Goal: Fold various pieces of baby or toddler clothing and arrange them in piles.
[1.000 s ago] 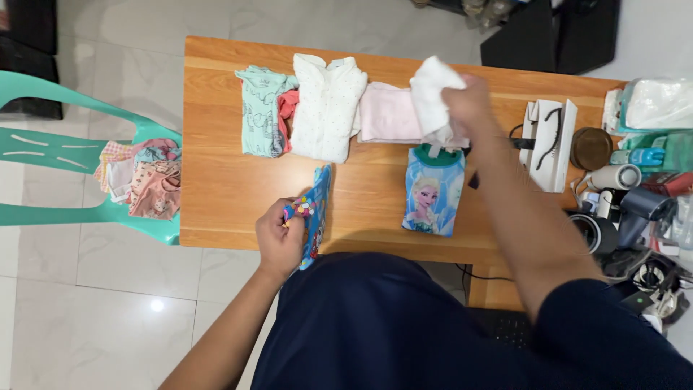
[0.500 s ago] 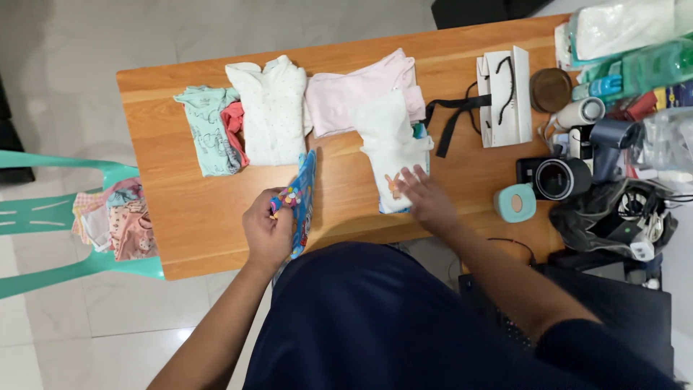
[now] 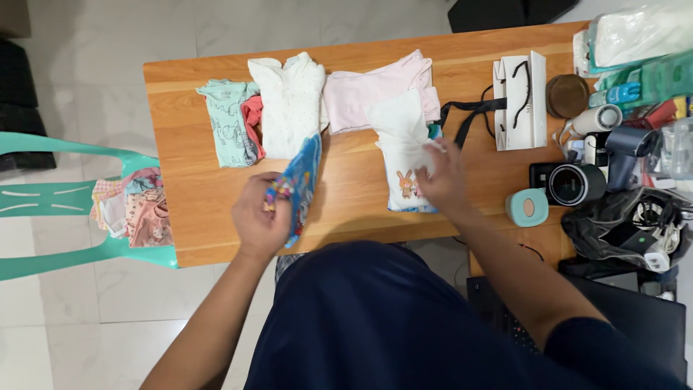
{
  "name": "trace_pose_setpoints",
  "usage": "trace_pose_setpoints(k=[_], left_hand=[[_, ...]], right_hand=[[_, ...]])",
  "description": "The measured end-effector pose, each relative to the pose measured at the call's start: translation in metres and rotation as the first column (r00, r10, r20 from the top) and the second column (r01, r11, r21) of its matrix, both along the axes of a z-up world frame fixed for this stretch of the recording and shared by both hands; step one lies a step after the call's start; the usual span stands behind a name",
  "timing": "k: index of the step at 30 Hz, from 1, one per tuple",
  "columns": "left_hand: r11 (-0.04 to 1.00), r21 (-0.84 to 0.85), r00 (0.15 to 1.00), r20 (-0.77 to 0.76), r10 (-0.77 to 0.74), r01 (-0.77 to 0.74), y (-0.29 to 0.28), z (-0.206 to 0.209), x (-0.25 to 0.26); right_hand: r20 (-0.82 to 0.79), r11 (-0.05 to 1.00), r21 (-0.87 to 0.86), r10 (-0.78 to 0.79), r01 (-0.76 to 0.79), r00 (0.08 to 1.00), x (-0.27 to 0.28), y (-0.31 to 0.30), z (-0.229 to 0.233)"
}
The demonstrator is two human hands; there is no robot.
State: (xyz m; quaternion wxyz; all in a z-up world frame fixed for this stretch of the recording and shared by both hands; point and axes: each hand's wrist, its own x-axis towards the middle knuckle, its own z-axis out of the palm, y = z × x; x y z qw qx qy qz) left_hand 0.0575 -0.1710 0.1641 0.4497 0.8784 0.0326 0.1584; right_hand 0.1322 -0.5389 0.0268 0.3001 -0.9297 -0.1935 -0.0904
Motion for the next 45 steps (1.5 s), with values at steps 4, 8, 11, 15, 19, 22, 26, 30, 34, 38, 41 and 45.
trace_pose_setpoints(k=[4,8,11,15,19,22,26,30,34,38,41,45], left_hand=[[0.992,0.113,0.998,0.002,0.059,-0.059,0.02,0.012,0.002],[0.89,0.397,0.974,-0.122,-0.189,0.222,0.013,-0.012,0.0],[0.732,0.462,0.854,-0.404,-0.328,0.5,0.003,-0.065,-0.018],[0.549,0.403,0.661,-0.616,-0.429,0.732,-0.01,-0.114,-0.038],[0.537,0.385,0.649,-0.584,-0.488,0.751,-0.007,-0.136,-0.052],[0.567,0.369,0.664,-0.556,-0.5,0.736,-0.003,-0.12,-0.048],[0.625,0.344,0.7,-0.502,-0.508,0.701,0.002,-0.101,-0.041],[0.638,0.328,0.707,-0.465,-0.533,0.697,0.003,-0.104,-0.037],[0.621,0.337,0.705,-0.407,-0.581,0.707,-0.008,-0.109,-0.028],[0.654,0.302,0.719,-0.348,-0.602,0.694,-0.029,-0.117,-0.007],[0.625,0.294,0.688,-0.383,-0.616,0.723,-0.054,-0.114,0.019],[0.458,0.333,0.564,-0.549,-0.616,0.824,-0.099,-0.111,0.06]], right_hand=[[0.012,0.996,-0.029,-0.081,0.081,0.997,0.009,0.009,0.017],[-0.091,0.978,0.074,-0.186,0.193,0.978,0.016,0.004,0.0],[-0.213,0.943,0.085,-0.299,0.323,0.93,0.011,-0.01,-0.027],[-0.353,0.904,-0.003,-0.401,0.428,0.845,-0.011,-0.018,-0.032],[-0.634,0.816,0.088,-0.396,0.572,0.664,-0.057,-0.005,-0.077],[-0.798,0.718,0.188,-0.286,0.67,0.531,-0.08,0.04,-0.076],[-0.989,0.513,0.142,0.041,0.847,0.142,-0.096,0.115,-0.05],[-0.988,0.583,0.157,0.097,0.797,0.123,-0.115,0.137,-0.045],[-0.986,0.643,0.112,-0.026,0.758,0.168,-0.124,0.091,-0.065],[-0.931,0.44,0.176,-0.216,0.881,0.294,-0.122,0.037,-0.086],[-0.861,0.425,0.25,-0.313,0.87,0.401,-0.108,0.02,-0.079],[-0.621,0.689,0.225,-0.443,0.689,0.646,-0.072,0.012,-0.066]])
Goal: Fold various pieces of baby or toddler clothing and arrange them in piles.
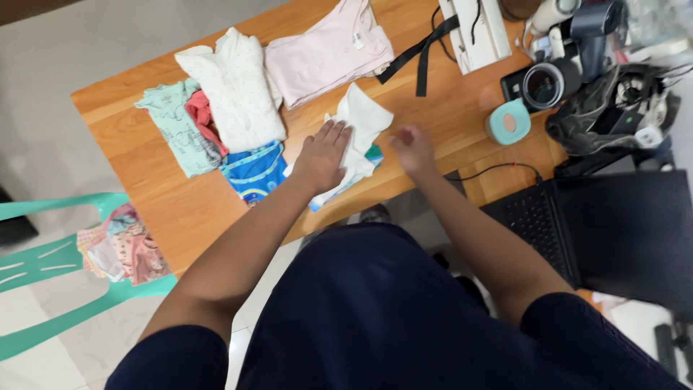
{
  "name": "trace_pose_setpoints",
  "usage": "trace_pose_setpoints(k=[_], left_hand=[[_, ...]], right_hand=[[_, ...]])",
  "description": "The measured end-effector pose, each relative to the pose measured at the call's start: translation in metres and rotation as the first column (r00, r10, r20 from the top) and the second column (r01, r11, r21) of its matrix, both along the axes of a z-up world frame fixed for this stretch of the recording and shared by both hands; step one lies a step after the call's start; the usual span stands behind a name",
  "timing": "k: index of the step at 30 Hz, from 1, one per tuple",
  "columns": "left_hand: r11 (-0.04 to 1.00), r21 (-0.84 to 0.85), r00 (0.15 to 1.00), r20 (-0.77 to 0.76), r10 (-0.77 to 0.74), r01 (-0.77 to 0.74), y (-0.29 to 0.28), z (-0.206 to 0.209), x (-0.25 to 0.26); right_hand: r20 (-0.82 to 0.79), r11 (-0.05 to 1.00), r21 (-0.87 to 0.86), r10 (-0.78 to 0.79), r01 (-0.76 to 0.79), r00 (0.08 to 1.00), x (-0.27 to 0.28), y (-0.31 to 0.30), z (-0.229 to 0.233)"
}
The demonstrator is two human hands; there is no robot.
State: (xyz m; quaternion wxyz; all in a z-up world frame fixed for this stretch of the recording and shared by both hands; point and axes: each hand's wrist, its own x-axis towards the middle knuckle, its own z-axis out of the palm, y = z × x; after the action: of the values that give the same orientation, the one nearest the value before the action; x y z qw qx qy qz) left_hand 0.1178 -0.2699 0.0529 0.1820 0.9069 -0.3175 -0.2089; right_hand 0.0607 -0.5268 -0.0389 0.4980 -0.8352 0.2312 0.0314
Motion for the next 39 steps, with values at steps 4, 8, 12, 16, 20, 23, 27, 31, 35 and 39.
trace_pose_setpoints(k=[4,8,12,16,20,23,27,31,35,39], left_hand=[[0.986,0.167,0.996,-0.088,-0.013,0.028,-0.027,0.0,0.033],[0.92,0.376,0.979,-0.202,-0.033,0.109,-0.043,0.021,0.05],[0.891,0.437,0.982,-0.183,-0.047,0.124,-0.046,-0.001,0.045],[0.888,0.453,0.985,-0.173,-0.004,0.083,-0.044,0.004,0.044],[0.957,0.288,0.995,-0.093,0.041,-0.012,-0.027,-0.011,0.029],[0.988,0.139,0.997,-0.041,0.066,-0.06,-0.013,0.006,0.014],[0.995,-0.009,0.995,-0.041,0.096,-0.096,0.007,0.038,-0.005],[0.989,-0.032,0.986,-0.08,0.143,-0.146,0.016,0.026,-0.019],[0.983,-0.015,0.983,-0.031,0.184,-0.184,0.011,0.005,-0.017],[0.977,0.1,0.979,-0.052,0.195,-0.189,0.001,-0.017,-0.01]], right_hand=[[0.068,0.969,-0.187,0.176,-0.161,0.982,0.046,-0.004,-0.005],[0.04,0.904,-0.261,0.359,-0.337,0.932,0.086,0.015,0.022],[-0.246,0.848,-0.258,0.405,-0.462,0.881,0.114,0.039,0.058],[-0.432,0.788,-0.248,0.43,-0.563,0.793,0.126,0.038,0.045],[-0.439,0.789,-0.129,0.497,-0.6,0.748,0.127,0.022,0.038],[-0.329,0.851,0.078,0.513,-0.519,0.793,0.118,0.003,0.033],[-0.186,0.859,0.373,0.441,-0.352,0.878,0.099,-0.018,0.019],[-0.183,0.851,0.409,0.428,-0.328,0.885,0.086,-0.018,0.022],[-0.21,0.863,0.434,0.376,-0.258,0.902,0.085,-0.012,0.023],[-0.255,0.892,0.387,0.345,-0.232,0.903,0.089,-0.008,0.012]])
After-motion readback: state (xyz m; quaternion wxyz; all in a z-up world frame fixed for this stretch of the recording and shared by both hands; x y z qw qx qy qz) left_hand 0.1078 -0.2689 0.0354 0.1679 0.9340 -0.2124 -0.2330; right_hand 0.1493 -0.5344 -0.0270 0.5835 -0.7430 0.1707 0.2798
